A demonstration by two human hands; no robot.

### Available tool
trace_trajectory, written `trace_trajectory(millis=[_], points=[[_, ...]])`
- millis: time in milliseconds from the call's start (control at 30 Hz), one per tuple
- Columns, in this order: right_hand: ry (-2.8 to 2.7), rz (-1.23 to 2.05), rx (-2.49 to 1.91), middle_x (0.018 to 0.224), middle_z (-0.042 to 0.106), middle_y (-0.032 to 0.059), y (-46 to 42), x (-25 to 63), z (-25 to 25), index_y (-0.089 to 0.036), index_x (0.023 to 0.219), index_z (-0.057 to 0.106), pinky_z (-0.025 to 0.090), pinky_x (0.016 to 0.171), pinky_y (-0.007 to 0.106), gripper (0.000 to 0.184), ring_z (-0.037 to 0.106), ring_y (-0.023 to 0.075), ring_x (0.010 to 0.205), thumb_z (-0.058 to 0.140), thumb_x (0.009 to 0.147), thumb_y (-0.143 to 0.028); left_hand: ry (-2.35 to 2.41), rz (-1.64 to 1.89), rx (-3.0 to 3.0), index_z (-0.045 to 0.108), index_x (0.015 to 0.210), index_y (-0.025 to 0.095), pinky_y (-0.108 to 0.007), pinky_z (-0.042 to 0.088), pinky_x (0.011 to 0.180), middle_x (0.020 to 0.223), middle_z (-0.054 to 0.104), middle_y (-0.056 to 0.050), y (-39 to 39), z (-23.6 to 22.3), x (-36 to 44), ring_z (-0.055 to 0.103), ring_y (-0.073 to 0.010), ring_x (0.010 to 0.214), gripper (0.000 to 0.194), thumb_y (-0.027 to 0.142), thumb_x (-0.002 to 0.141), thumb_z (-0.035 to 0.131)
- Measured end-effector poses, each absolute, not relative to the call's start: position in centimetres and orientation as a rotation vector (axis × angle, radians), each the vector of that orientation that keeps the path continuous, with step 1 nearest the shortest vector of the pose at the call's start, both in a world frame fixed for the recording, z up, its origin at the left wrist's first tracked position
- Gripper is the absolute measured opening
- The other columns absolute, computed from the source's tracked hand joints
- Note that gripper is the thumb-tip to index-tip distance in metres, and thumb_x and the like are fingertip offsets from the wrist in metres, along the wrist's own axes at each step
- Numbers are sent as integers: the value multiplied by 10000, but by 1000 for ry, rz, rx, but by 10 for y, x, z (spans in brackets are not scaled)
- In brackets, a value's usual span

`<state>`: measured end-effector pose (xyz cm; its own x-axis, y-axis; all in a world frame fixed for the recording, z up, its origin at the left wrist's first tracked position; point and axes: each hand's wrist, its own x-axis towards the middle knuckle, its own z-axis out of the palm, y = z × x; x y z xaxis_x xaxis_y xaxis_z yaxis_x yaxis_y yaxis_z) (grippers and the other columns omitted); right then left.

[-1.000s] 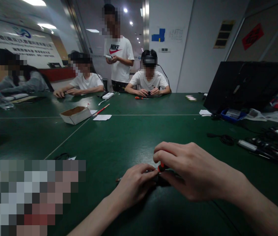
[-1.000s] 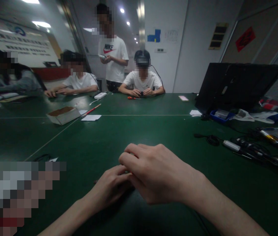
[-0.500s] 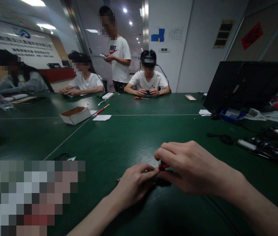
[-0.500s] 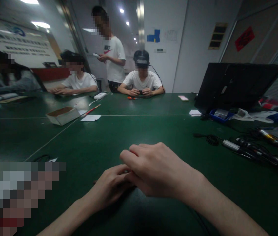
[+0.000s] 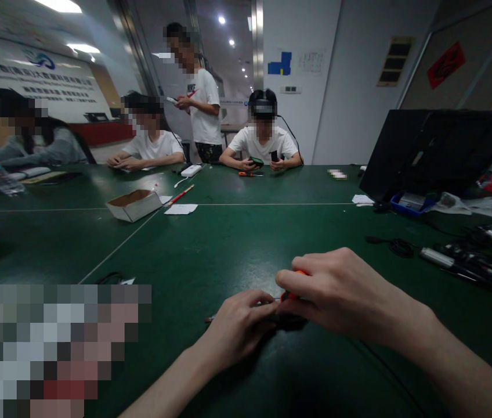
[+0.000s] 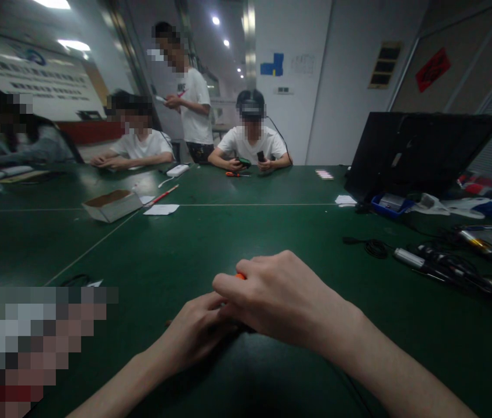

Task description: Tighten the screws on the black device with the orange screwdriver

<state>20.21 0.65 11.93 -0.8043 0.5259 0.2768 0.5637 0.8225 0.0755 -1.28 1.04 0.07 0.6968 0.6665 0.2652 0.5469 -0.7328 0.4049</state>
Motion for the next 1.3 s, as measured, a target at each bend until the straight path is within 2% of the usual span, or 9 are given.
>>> trace_trajectory(millis=[100,200,233,367,567,667,800,1000,1300], points=[[-2775,-142,-831,828,572,-3,6,202,122,-211,875,505,251,505,271,140,492,122,646,455,958,-312,954,593,2624,645,1116,238,-290,494,719,1035,628,-59,11,-1,-13,609,-208,884,276,144,871,560],[-2790,57,-824,985,585,10,2,201,126,-198,938,501,312,544,258,39,527,122,756,504,902,-214,962,589,2625,646,1121,243,-299,492,738,1037,629,-61,11,-2,-13,607,-211,892,277,147,875,559],[-2798,103,-824,991,584,10,1,202,127,-193,958,496,323,550,256,81,527,120,760,506,880,-174,965,581,2624,646,1123,244,-303,491,743,1038,630,-61,12,-2,-13,607,-213,895,276,148,878,560],[-2808,104,-843,905,581,-4,-1,202,128,-191,958,479,315,529,258,128,503,116,684,498,853,-119,963,535,2621,644,1133,252,-310,494,757,1102,624,-62,12,-1,-13,609,-222,931,282,147,886,559],[-2776,-48,-850,819,565,-17,3,203,124,-212,945,498,250,495,260,35,460,107,609,488,936,-245,956,574,2610,661,1092,240,-295,498,754,1062,632,-59,12,0,-13,611,-211,917,247,160,881,561],[-2761,-107,-848,758,541,-26,5,202,122,-214,892,498,229,488,266,106,441,108,583,475,952,-298,941,588,2613,665,1071,235,-301,498,742,1051,637,-56,11,0,-12,610,-214,910,227,163,884,558],[-2761,-8,-862,869,570,-15,3,203,125,-208,923,479,269,507,264,41,479,114,647,506,906,-234,942,569,2612,659,1094,243,-312,499,752,1117,630,-62,12,-1,-12,603,-225,952,235,172,904,541],[-2814,132,-876,919,571,-9,0,204,129,-196,955,464,301,517,257,164,486,116,666,490,819,-109,959,534,2616,649,1115,253,-319,500,758,1122,627,-59,12,-1,-13,603,-234,963,264,149,891,553],[-2802,-34,-891,870,556,-32,2,203,125,-234,961,444,260,492,260,95,477,114,620,478,902,-168,979,542,2589,657,1104,253,-324,494,769,1131,635,-57,11,-1,-13,608,-242,975,256,148,883,580]])
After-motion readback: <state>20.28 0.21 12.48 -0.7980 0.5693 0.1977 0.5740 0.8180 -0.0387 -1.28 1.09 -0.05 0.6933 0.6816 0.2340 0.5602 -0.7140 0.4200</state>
